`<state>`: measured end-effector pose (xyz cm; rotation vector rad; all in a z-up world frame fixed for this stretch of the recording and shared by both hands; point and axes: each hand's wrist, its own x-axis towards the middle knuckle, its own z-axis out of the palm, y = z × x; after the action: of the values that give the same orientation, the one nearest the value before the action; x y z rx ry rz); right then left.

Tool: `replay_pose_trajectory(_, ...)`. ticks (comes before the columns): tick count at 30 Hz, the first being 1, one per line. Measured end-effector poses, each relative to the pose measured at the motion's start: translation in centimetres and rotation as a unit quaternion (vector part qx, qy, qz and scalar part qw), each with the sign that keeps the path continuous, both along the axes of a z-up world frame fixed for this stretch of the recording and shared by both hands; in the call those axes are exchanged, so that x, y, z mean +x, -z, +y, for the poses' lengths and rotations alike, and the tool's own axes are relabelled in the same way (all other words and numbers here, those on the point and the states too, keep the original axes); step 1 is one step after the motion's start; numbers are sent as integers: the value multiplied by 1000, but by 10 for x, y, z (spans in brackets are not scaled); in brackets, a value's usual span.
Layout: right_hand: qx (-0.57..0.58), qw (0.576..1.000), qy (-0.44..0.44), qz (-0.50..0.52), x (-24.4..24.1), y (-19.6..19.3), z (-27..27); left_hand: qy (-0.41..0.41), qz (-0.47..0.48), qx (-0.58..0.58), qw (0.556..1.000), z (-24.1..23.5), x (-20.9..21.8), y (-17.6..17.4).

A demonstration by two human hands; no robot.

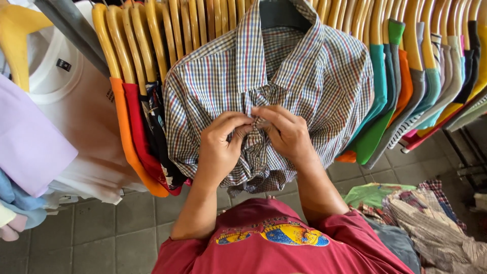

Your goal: The person buttons a plaid shirt hanging on a rack, starting at the collar and working downward. They manipulate the collar and placket, aligning buttons and buttonholes, and fasten several buttons by hand.

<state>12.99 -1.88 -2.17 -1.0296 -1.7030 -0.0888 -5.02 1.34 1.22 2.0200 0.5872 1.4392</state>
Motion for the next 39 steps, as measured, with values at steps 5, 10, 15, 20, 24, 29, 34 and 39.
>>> replay_pose_trajectory(5, 2, 998, -53, 27, 17, 1, 10, -16, -32, -53, 998, -7, 16, 3)
replay_pose_trajectory(10, 21, 994, -93, 47, 30, 5, 22, -91, -59, -48, 993, -21, 38, 5)
replay_pose_trajectory(15, 31, 990, -134, 29, 31, 17, 30, -167, 22, 45, 985, -37, 50, 8)
replay_pose_trajectory(20, 27, 985, -165, 47, 25, 14, 28, -252, 78, 106, 959, -49, 64, 11)
replay_pose_trajectory(24, 52, 977, -199, 64, 24, 9, 27, -253, 13, 81, 964, -57, 70, 11)
replay_pose_trajectory(29, 55, 962, -260, 69, 30, -1, 32, -222, -85, -7, 971, -52, 62, 4)
replay_pose_trajectory(34, 37, 953, -285, 94, 35, 2, 37, -192, -58, -27, 979, -43, 59, -1)
replay_pose_trajectory(39, 29, 950, -289, 117, 35, -3, 31, -164, -115, 14, 980, -34, 61, 17)
